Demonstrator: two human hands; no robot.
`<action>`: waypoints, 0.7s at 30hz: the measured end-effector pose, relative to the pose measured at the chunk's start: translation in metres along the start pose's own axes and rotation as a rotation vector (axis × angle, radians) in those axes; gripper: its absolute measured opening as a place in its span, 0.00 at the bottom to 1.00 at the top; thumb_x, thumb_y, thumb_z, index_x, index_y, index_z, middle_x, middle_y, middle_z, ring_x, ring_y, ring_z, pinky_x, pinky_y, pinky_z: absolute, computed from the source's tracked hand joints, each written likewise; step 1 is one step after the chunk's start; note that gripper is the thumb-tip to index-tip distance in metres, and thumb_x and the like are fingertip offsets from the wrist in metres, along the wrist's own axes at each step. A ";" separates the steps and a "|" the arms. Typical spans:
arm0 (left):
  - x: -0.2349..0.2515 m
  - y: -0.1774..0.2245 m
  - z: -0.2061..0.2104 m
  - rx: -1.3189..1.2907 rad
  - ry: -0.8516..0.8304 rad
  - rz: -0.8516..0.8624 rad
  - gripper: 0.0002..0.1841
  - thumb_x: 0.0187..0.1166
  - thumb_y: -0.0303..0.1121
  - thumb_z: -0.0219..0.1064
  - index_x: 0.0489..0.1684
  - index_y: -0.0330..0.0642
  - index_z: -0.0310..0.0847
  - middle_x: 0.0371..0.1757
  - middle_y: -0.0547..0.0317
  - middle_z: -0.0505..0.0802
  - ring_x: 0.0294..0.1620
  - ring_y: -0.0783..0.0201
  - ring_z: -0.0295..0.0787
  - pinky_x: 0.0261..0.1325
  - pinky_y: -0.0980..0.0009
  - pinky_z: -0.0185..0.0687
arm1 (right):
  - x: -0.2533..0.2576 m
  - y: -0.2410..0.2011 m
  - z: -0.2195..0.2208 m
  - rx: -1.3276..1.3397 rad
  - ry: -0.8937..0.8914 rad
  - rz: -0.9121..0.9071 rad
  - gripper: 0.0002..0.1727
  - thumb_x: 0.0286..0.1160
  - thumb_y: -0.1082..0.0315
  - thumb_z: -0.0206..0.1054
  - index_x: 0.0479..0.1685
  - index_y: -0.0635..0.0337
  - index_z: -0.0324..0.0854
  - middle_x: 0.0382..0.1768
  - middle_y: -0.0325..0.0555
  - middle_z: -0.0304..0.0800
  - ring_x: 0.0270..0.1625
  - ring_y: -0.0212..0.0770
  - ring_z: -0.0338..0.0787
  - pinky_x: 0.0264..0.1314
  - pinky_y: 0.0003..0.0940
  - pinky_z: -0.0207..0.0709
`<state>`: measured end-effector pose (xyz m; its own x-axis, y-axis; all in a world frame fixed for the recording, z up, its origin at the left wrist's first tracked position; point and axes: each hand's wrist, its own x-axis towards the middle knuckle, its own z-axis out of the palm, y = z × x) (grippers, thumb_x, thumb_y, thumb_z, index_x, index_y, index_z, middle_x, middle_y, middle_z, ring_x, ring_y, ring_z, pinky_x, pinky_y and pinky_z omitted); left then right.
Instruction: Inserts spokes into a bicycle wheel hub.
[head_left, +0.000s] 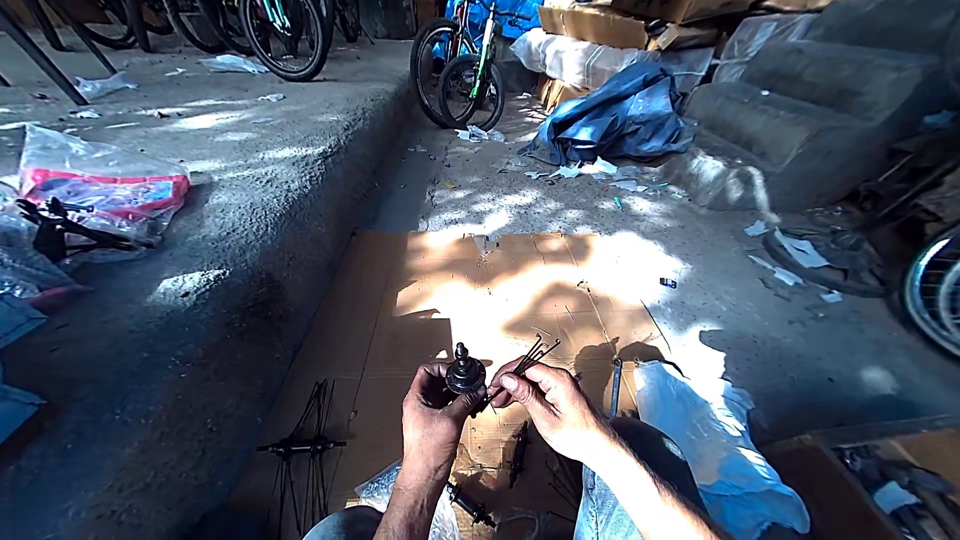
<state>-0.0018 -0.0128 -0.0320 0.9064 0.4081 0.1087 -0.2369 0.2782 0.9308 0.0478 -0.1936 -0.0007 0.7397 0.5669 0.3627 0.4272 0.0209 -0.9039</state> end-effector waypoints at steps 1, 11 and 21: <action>0.000 0.000 0.000 0.004 0.002 0.003 0.23 0.52 0.16 0.83 0.46 0.28 0.76 0.41 0.38 0.92 0.39 0.51 0.94 0.42 0.61 0.94 | 0.000 0.000 0.000 0.004 -0.010 -0.003 0.15 0.92 0.64 0.57 0.50 0.64 0.88 0.44 0.44 0.96 0.46 0.37 0.96 0.56 0.35 0.92; 0.000 -0.005 -0.002 0.103 0.003 0.046 0.23 0.52 0.19 0.83 0.45 0.31 0.78 0.43 0.41 0.93 0.42 0.50 0.94 0.47 0.59 0.94 | -0.002 0.002 -0.001 -0.027 -0.047 0.086 0.19 0.95 0.62 0.48 0.51 0.62 0.85 0.48 0.44 0.94 0.49 0.38 0.95 0.58 0.35 0.91; 0.001 -0.015 0.000 0.331 0.071 0.065 0.22 0.53 0.25 0.81 0.45 0.36 0.77 0.38 0.53 0.93 0.39 0.60 0.94 0.44 0.65 0.94 | 0.000 -0.013 0.025 -0.588 -0.084 0.380 0.18 0.91 0.56 0.49 0.59 0.55 0.80 0.39 0.45 0.90 0.45 0.41 0.91 0.54 0.40 0.83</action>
<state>0.0031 -0.0166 -0.0457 0.8640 0.4783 0.1574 -0.1562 -0.0426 0.9868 0.0292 -0.1729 0.0049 0.8606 0.5092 0.0061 0.3751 -0.6259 -0.6837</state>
